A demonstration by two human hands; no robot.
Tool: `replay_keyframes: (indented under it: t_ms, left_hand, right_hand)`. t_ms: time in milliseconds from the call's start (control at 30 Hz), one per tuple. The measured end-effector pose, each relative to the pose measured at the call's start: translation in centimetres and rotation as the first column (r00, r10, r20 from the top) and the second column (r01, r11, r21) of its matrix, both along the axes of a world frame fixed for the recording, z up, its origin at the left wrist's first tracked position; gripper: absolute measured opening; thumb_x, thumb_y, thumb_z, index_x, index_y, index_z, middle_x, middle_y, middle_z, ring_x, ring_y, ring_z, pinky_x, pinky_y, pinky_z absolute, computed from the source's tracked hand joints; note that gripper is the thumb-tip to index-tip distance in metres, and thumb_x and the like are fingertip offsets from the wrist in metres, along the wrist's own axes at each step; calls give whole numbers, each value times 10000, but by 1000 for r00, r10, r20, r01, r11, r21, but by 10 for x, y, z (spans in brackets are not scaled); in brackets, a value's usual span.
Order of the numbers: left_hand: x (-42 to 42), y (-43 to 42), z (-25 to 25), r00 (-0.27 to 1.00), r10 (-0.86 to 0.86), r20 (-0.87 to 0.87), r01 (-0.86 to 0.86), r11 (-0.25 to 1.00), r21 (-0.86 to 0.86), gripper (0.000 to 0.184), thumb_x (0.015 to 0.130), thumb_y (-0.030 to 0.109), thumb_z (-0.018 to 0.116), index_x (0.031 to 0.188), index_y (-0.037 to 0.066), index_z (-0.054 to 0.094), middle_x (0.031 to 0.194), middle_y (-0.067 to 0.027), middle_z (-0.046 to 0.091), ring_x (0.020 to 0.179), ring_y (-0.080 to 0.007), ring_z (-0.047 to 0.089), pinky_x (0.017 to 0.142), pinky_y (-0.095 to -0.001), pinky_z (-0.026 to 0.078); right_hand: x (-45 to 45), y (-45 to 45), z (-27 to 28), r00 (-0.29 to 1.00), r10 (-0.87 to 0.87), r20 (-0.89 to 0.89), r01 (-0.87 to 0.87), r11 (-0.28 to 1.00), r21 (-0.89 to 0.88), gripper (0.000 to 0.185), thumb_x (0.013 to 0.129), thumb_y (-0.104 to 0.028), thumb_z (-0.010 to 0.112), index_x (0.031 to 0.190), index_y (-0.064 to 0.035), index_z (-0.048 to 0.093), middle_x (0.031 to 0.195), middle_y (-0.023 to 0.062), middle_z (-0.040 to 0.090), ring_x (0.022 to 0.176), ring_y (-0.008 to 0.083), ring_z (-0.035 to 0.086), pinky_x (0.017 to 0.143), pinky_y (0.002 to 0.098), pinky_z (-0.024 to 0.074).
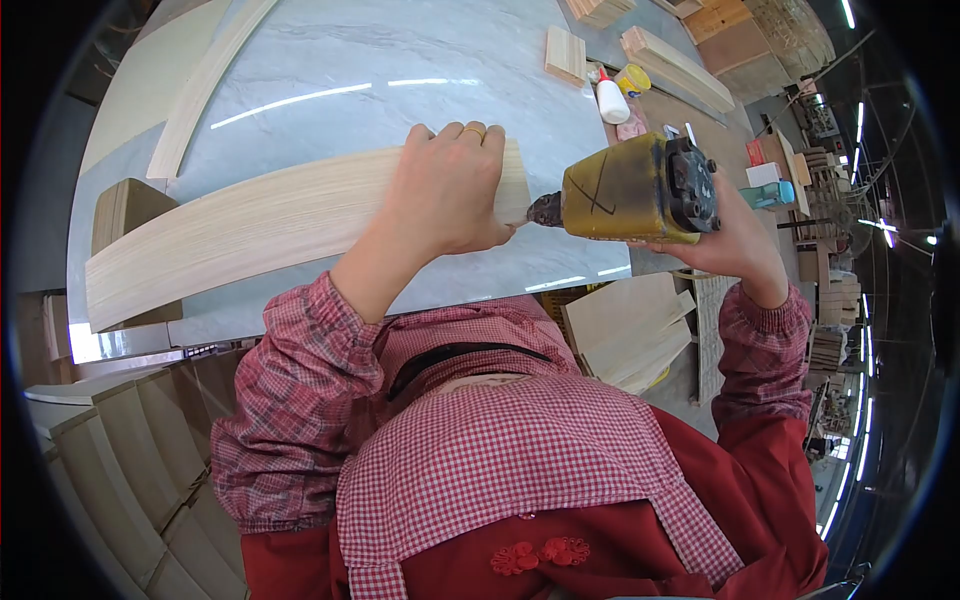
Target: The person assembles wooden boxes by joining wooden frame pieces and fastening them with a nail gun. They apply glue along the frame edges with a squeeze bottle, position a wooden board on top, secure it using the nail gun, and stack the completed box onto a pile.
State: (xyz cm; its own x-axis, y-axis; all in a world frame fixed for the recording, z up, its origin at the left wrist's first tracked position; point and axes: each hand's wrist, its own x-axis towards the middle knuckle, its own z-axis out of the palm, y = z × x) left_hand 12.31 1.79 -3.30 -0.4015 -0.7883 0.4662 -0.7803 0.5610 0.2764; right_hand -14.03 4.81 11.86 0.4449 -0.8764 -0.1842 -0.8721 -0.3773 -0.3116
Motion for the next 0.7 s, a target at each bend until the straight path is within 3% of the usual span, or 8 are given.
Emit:
replay_keyframes:
  t_ms: [233,433,600,700]
  left_hand:
    - [0,1,-1,1000,-1,12,1,999,32,533,642,433,856,933,47,631,829,-79,652,719,-229,594,756,-350,439]
    - [0,2,1,1000,10,23,-11,999,50,552,658,465,841,922,26,633,832,-97,647,732,-230,589,762,-343,443]
    - [-1,2,0,1000,24,11,-24,998,55,529,665,475,810,892,28,640,829,-99,647,727,-233,585,773,-348,443]
    - [-1,2,3,1000,24,19,-26,998,61,523,665,466,806,896,26,644,830,-97,647,726,-231,584,777,-347,441]
  right_hand:
    - [2,-5,0,999,-5,37,4,999,44,705,646,-228,963,1201,20,606,1087,146,685,921,276,660,825,358,528]
    - [-1,-10,-5,996,84,-26,-86,992,-94,646,651,-216,958,1164,7,636,1098,141,692,911,280,665,811,355,532]
    - [16,-18,-1,989,-41,145,49,997,-55,708,658,-251,971,1207,19,615,1138,157,690,978,286,684,849,360,545]
    - [15,-23,-1,992,-40,123,47,998,-51,723,660,-252,970,1221,23,607,1148,162,689,985,285,684,858,362,546]
